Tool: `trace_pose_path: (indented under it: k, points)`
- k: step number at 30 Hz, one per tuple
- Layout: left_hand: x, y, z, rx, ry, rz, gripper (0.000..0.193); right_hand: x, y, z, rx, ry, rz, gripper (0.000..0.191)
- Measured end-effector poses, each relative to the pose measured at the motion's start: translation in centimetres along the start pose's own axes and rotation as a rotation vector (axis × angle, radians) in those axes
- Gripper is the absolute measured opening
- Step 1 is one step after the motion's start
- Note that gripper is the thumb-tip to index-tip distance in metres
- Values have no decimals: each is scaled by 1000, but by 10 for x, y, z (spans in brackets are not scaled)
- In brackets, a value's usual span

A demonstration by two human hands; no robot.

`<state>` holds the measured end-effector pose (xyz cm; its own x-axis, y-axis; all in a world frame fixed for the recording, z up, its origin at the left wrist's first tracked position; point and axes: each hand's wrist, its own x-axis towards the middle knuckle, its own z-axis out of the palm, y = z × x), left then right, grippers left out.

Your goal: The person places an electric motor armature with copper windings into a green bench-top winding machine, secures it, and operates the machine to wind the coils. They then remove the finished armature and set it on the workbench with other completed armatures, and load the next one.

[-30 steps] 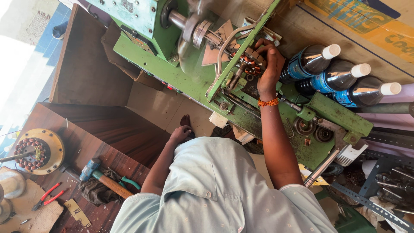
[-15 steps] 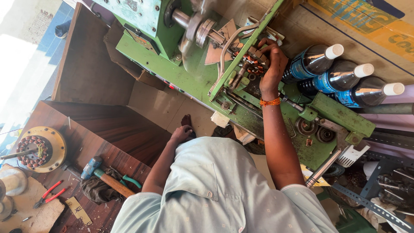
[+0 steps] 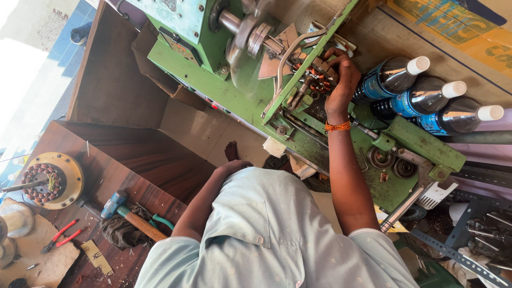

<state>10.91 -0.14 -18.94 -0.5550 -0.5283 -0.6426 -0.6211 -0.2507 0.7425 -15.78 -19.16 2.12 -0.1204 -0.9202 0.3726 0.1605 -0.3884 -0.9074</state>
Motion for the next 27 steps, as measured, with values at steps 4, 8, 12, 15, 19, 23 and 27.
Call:
trace_pose_path:
  k: [4,8,12,15,19,23,27]
  points:
    - [14,12,0,-54,-96,189,42,1,-3,2,-32,-10,-12,48]
    - [22,23,0,-44,-156,326,43,2,-5,3,-6,2,-3,46]
    - [26,37,-3,50,-237,318,46,2,-6,3,-42,2,-11,47]
    - [27,45,-6,196,-291,319,39,2,-7,4,7,-3,2,45]
    - [29,45,-6,230,-321,272,38,2,-8,3,7,-2,10,45]
    - [30,36,-2,202,-313,215,44,2,-7,3,44,-2,20,45]
    - [31,28,2,102,-385,154,49,2,-7,3,28,-6,15,46]
